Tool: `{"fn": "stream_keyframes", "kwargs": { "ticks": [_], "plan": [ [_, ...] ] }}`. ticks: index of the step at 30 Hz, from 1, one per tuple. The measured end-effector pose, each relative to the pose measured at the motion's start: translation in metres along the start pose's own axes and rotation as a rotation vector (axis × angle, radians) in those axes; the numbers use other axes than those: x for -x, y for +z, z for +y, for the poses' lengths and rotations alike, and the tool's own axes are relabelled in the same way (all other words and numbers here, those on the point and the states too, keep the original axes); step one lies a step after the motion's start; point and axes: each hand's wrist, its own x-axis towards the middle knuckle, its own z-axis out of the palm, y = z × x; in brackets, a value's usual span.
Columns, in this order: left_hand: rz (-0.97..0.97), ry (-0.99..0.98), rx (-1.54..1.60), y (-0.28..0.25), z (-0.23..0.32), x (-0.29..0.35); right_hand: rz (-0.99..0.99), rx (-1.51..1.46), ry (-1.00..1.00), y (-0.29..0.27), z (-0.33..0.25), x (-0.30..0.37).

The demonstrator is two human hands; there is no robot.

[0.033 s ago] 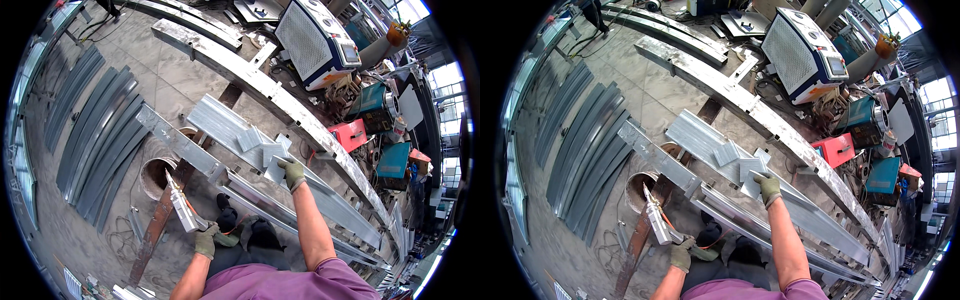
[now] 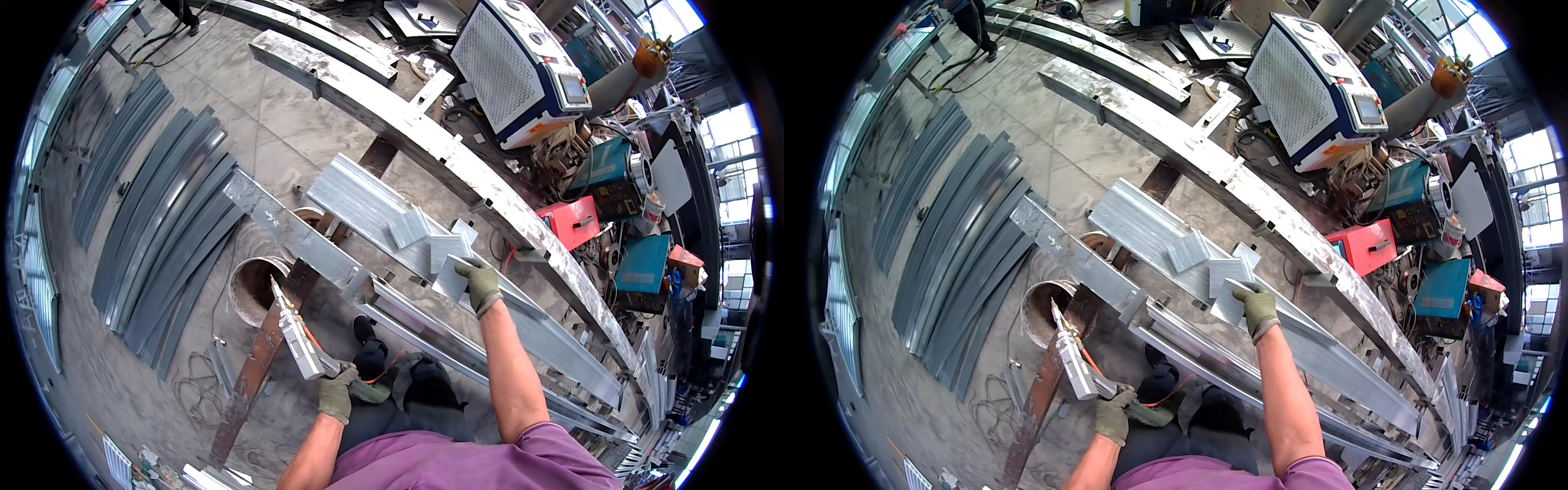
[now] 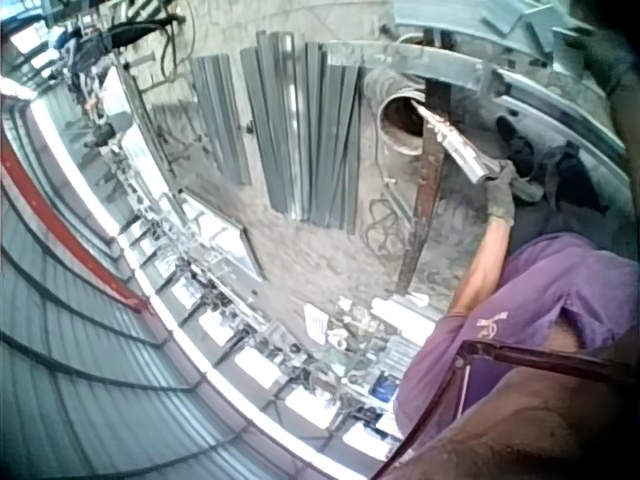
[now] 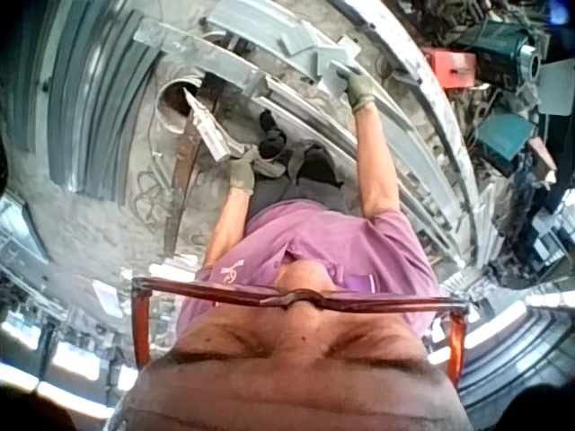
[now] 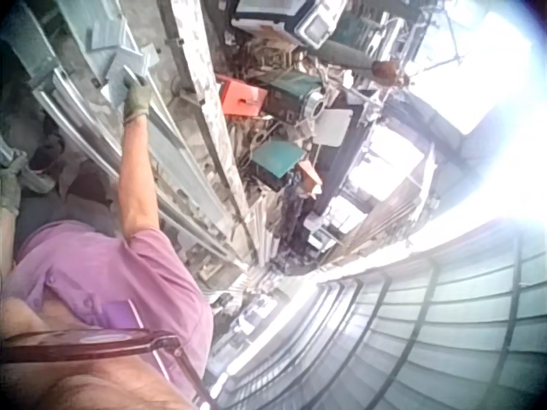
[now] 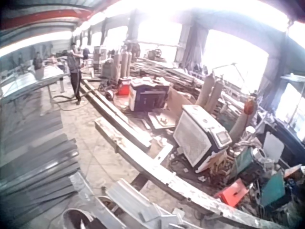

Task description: The person picks up long metal beams and places them on a workbench. They then use a welding torch to tack weld small metal brackets onto the beams, creating a metal frame structure.

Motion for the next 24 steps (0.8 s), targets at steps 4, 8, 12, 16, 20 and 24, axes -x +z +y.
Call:
{"fn": "stream_keyframes", "kwargs": {
  "ticks": [4, 8, 12, 16, 20, 24],
  "plan": [
    [0.003, 0.022, -0.001, -0.004, -0.003, -0.001, -0.066, 0.023, -0.166, -0.013, -0.005, 0.003],
    [0.039, 0.016, 0.044, -0.01, -0.008, -0.002, -0.166, -0.008, -0.221, 0.026, -0.062, 0.03],
    [0.046, -0.019, 0.099, -0.01, 0.003, 0.008, -0.316, 0.006, -0.264, 0.1, -0.094, 0.013],
    [-0.005, -0.025, 0.031, -0.006, 0.004, 0.007, -0.4, -0.097, -0.15, 0.162, -0.083, -0.051],
    [0.013, 0.023, 0.012, -0.01, -0.007, 0.008, -0.275, 0.123, -0.109, 0.18, -0.072, -0.072],
    [0.027, 0.019, 0.104, -0.02, -0.017, 0.007, -0.229, 0.21, -0.168, 0.169, -0.1, -0.023]
  ]
}}
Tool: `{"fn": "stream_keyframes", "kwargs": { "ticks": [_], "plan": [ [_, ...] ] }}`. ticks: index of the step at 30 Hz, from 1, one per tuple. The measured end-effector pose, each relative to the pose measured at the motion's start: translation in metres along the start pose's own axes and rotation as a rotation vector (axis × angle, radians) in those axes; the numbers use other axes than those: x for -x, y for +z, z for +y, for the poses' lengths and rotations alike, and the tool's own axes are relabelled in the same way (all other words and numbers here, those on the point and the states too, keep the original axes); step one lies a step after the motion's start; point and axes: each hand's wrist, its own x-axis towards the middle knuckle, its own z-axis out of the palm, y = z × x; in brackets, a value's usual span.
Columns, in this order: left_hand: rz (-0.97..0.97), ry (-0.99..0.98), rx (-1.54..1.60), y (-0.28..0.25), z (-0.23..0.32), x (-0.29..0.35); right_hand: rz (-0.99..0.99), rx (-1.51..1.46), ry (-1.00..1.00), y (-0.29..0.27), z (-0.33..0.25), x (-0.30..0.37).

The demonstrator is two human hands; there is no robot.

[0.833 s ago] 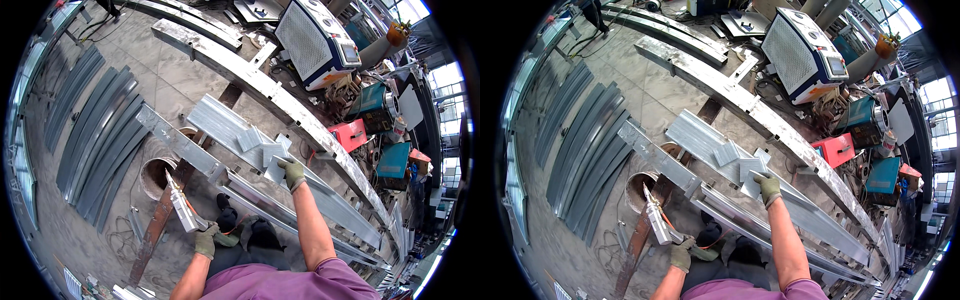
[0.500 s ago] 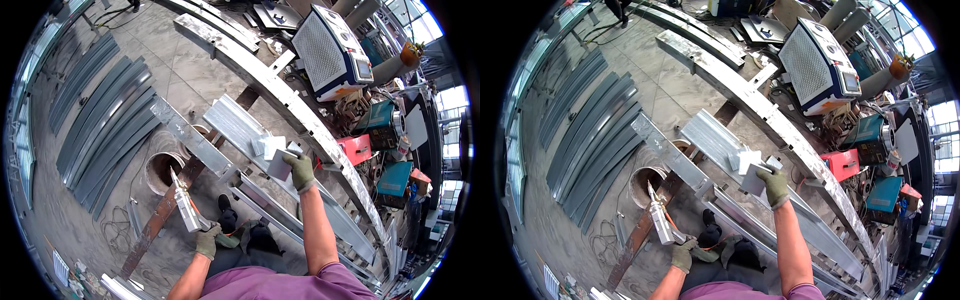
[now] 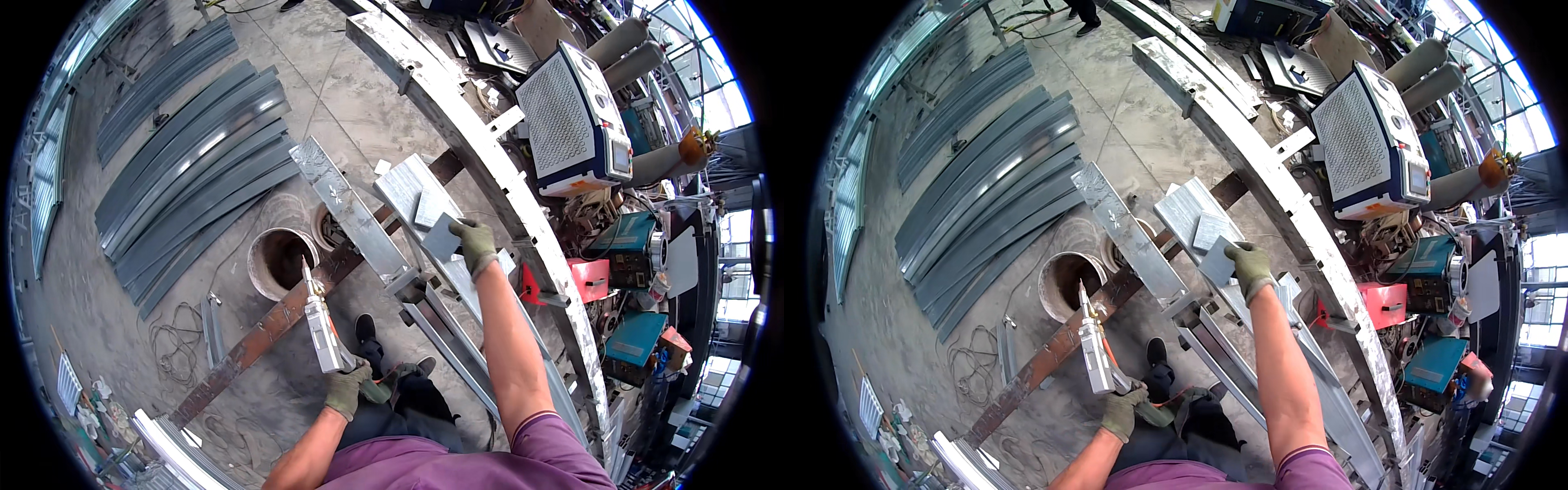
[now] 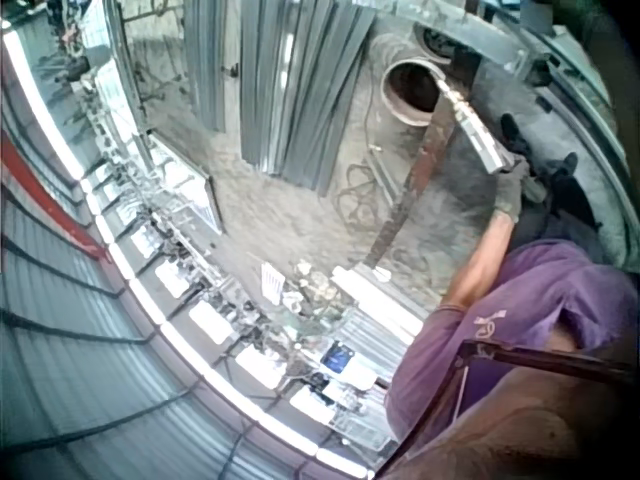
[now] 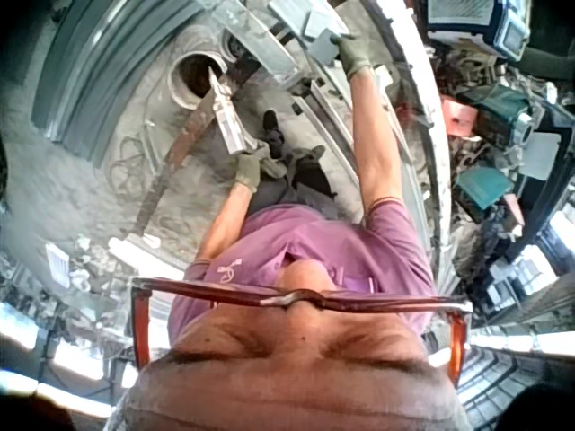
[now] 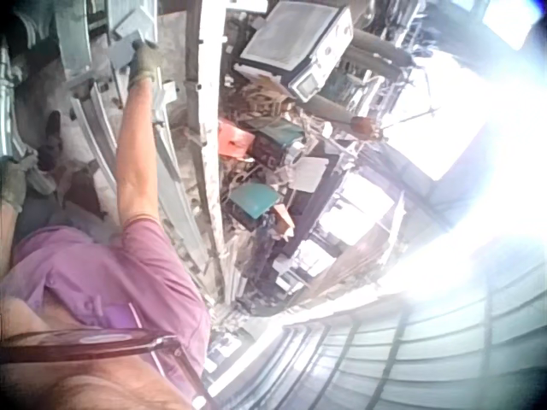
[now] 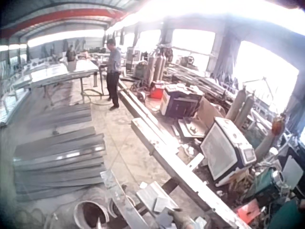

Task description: The person picks up long metal beams and places them on a workbench. They then use a welding torch to tack weld small metal brackets onto the beams, creating a metal frame structure.

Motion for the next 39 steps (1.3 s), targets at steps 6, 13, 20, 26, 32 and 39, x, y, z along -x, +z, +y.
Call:
{"fn": "stream_keyframes", "kwargs": {
  "ticks": [6, 13, 20, 26, 32, 39],
  "plan": [
    [-0.053, 0.041, 0.054, 0.018, 0.036, 0.004, -0.178, -0.368, 0.052, -0.067, -0.02, 0.063],
    [-0.071, 0.071, 0.027, 0.055, 0.071, 0.018, -0.302, -0.182, -0.032, -0.057, -0.024, 0.108],
    [-0.08, 0.266, -0.108, 0.089, 0.086, 0.022, -0.011, 0.152, -0.212, 0.003, 0.031, 0.116],
    [-0.199, 0.388, -0.141, 0.107, 0.11, 0.012, 0.03, 0.721, -0.322, 0.011, 0.014, 0.153],
    [-0.356, 0.348, -0.187, 0.117, 0.128, -0.013, -0.189, 0.8, -0.394, 0.016, -0.016, 0.157],
    [-0.516, 0.273, -0.14, 0.12, 0.151, -0.053, -0.602, 0.749, -0.223, 0.005, -0.014, 0.128]
  ]
}}
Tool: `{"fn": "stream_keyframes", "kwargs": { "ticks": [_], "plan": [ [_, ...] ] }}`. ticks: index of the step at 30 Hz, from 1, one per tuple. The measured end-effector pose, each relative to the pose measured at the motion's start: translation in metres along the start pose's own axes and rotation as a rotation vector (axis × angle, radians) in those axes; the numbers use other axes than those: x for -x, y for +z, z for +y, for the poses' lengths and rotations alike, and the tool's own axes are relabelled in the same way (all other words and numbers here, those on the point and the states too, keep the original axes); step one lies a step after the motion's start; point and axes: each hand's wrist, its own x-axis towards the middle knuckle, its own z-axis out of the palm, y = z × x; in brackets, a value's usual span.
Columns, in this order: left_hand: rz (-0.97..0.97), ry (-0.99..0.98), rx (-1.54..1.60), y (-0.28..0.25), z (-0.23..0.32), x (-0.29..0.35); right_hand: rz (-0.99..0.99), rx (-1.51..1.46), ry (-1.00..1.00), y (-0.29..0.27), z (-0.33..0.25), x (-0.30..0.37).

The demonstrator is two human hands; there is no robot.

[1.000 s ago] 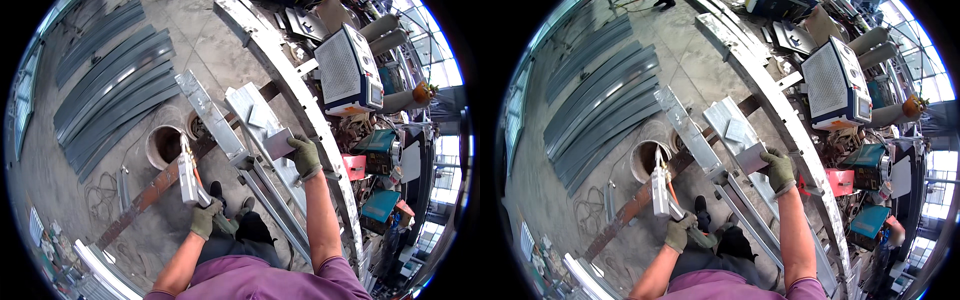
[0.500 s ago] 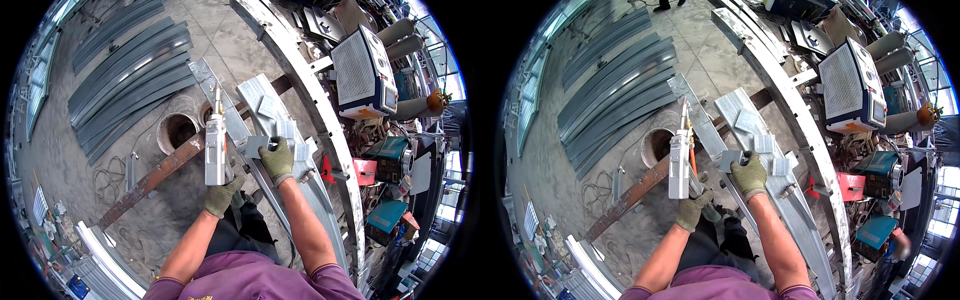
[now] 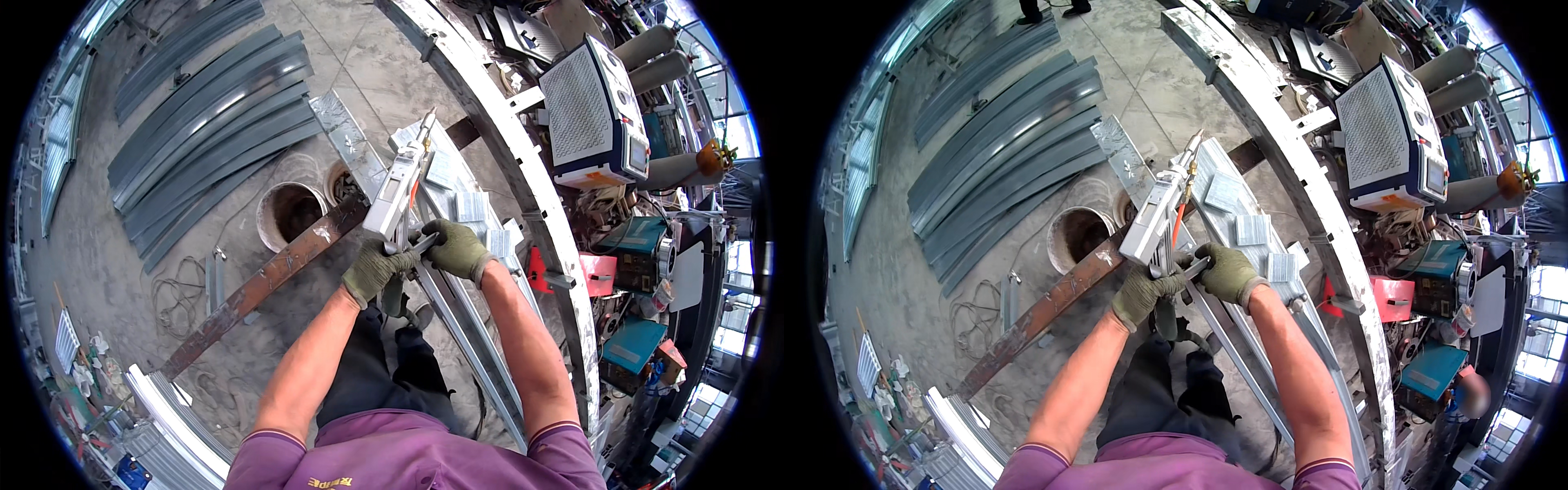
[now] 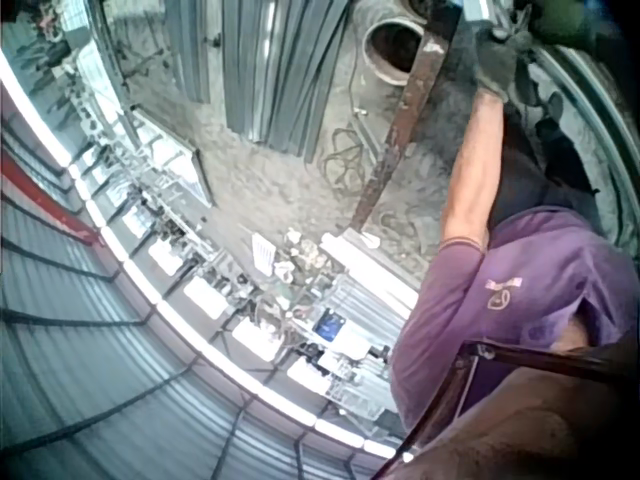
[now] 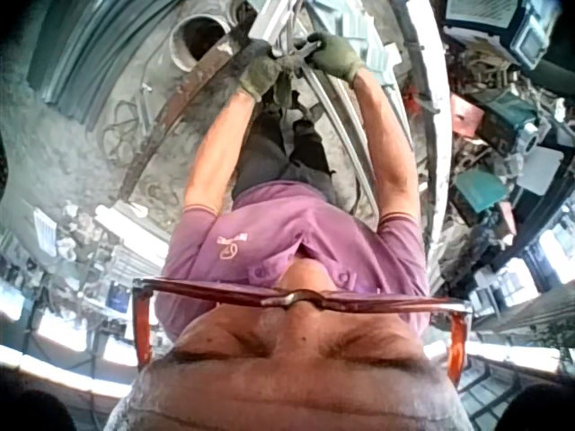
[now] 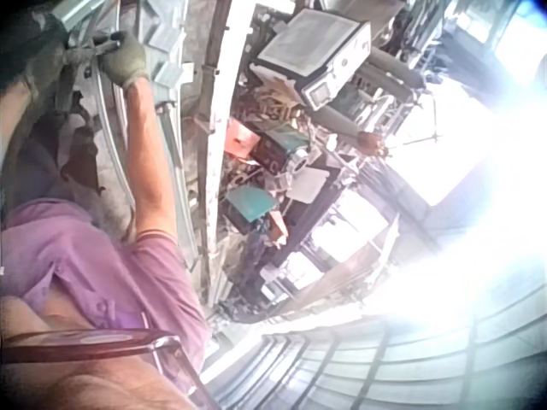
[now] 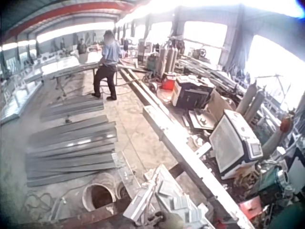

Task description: The person picks up long metal beams and places them on a workbench. They then use a welding torch to tack weld small metal brackets onto the beams, creating a metal frame structure.

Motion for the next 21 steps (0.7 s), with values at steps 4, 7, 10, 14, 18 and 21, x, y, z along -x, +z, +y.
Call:
{"fn": "stream_keyframes", "kwargs": {
  "ticks": [4, 7, 10, 14, 18, 21],
  "plan": [
    [-0.01, 0.016, -0.064, -0.019, -0.014, -0.012, 0.043, 0.314, -0.117, -0.013, 0.002, -0.01],
    [0.002, 0.029, 0.003, -0.019, -0.005, -0.013, -0.013, 0.324, -0.148, -0.022, -0.002, -0.017],
    [0.012, 0.041, 0.006, -0.025, -0.006, -0.01, -0.071, 0.371, -0.235, -0.028, -0.01, -0.019],
    [0.03, 0.054, -0.001, -0.023, -0.011, -0.008, -0.027, 0.457, -0.298, -0.029, 0.003, -0.02],
    [0.038, 0.087, -0.065, -0.016, -0.01, -0.002, -0.011, 0.422, -0.288, -0.028, 0.012, -0.012],
    [-0.004, 0.131, -0.066, -0.015, -0.018, 0.0, 0.052, 0.23, -0.253, -0.014, 0.027, -0.003]
  ]
}}
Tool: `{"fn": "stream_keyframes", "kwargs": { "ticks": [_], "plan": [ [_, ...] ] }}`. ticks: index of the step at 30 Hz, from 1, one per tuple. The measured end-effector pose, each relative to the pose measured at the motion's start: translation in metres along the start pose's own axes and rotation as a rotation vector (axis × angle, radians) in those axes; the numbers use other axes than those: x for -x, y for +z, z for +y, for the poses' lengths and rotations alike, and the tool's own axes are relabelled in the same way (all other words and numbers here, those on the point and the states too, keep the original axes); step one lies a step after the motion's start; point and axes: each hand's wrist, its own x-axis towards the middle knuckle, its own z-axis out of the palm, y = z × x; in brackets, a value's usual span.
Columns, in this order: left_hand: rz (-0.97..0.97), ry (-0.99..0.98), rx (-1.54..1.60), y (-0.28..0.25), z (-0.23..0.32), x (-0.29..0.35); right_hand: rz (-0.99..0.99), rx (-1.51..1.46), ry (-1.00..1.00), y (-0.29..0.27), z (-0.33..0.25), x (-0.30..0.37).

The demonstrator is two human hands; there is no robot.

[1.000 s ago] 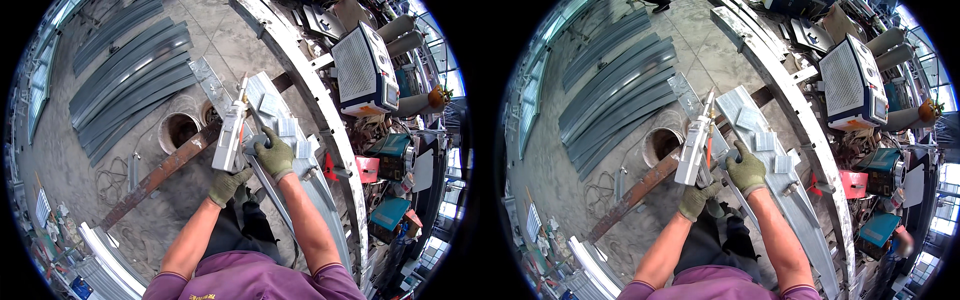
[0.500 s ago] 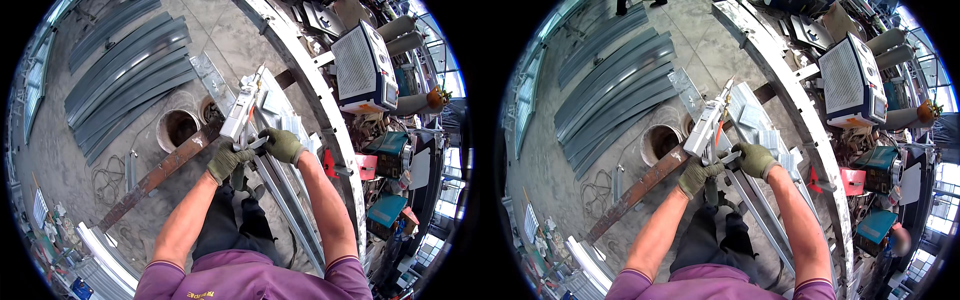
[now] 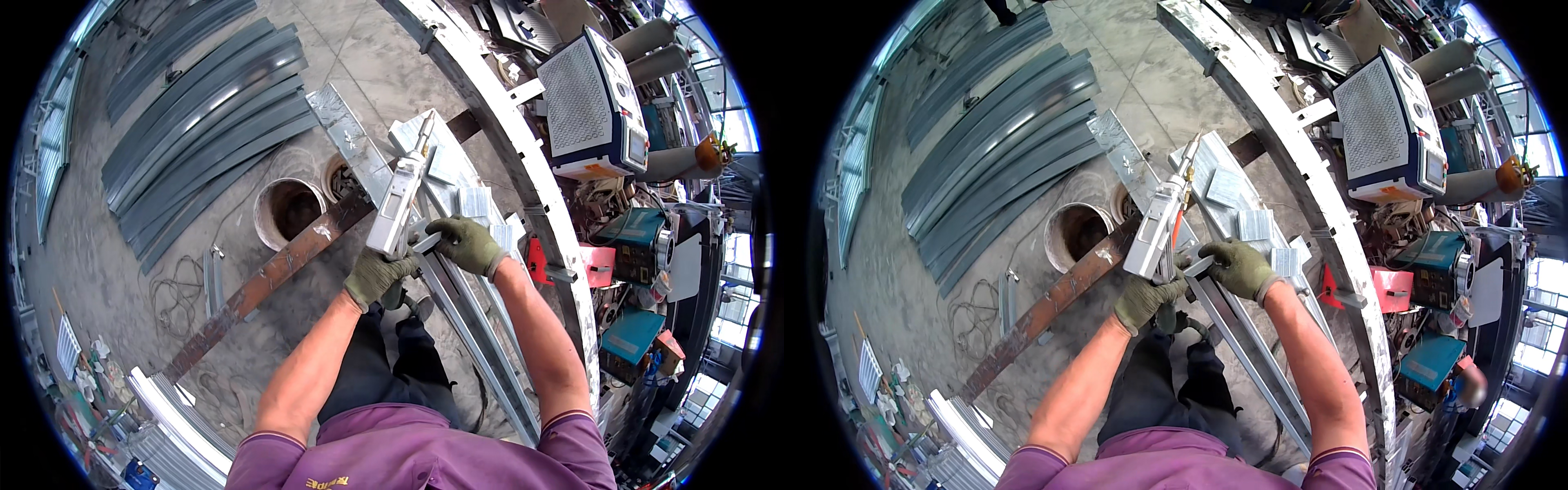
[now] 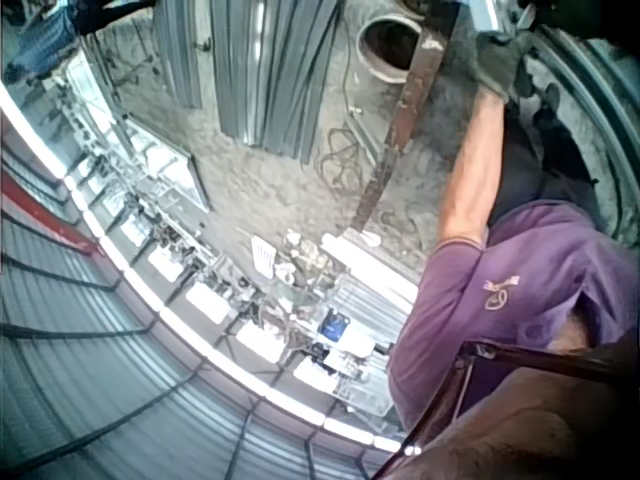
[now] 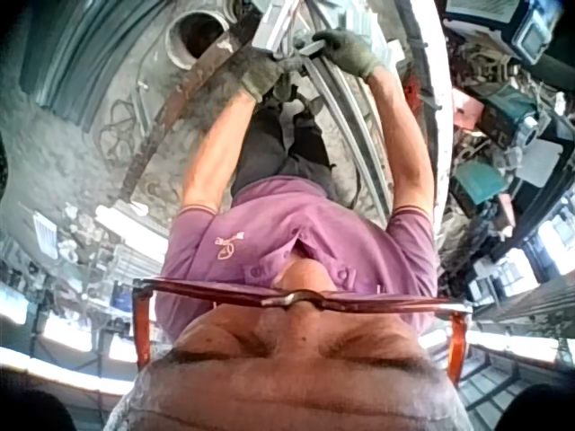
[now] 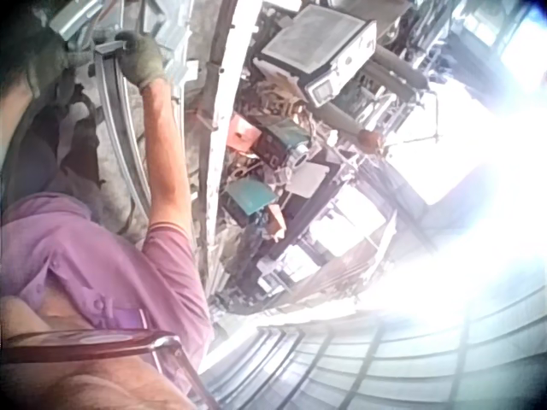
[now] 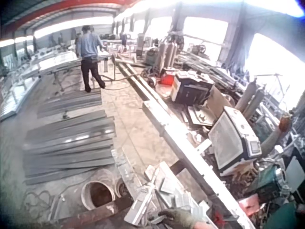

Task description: The person picks up long metal beams and places them on a workbench. They then use a welding torch to tack weld small metal brackets onto the beams, creating a metal frame structure.

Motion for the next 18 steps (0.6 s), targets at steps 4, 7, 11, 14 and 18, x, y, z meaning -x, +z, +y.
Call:
{"fn": "stream_keyframes", "kwargs": {
  "ticks": [4, 7, 11, 14, 18],
  "plan": [
    [-0.015, -0.087, 0.022, 0.004, -0.001, 0.001, 0.198, -0.085, 0.06, 0.028, 0.007, 0.017],
    [-0.006, -0.104, 0.054, 0.001, -0.008, -0.003, 0.256, -0.047, 0.192, 0.053, 0.016, 0.039],
    [0.055, -0.18, -0.049, 0.001, -0.012, -0.01, 0.246, 0.032, 0.362, 0.088, 0.048, 0.059],
    [0.124, -0.199, -0.087, 0.008, -0.013, -0.018, 0.09, -0.024, 0.314, 0.079, 0.053, 0.052],
    [0.119, -0.2, -0.183, 0.011, -0.023, -0.024, 0.039, -0.047, 0.341, 0.067, 0.055, 0.053]
  ]
}}
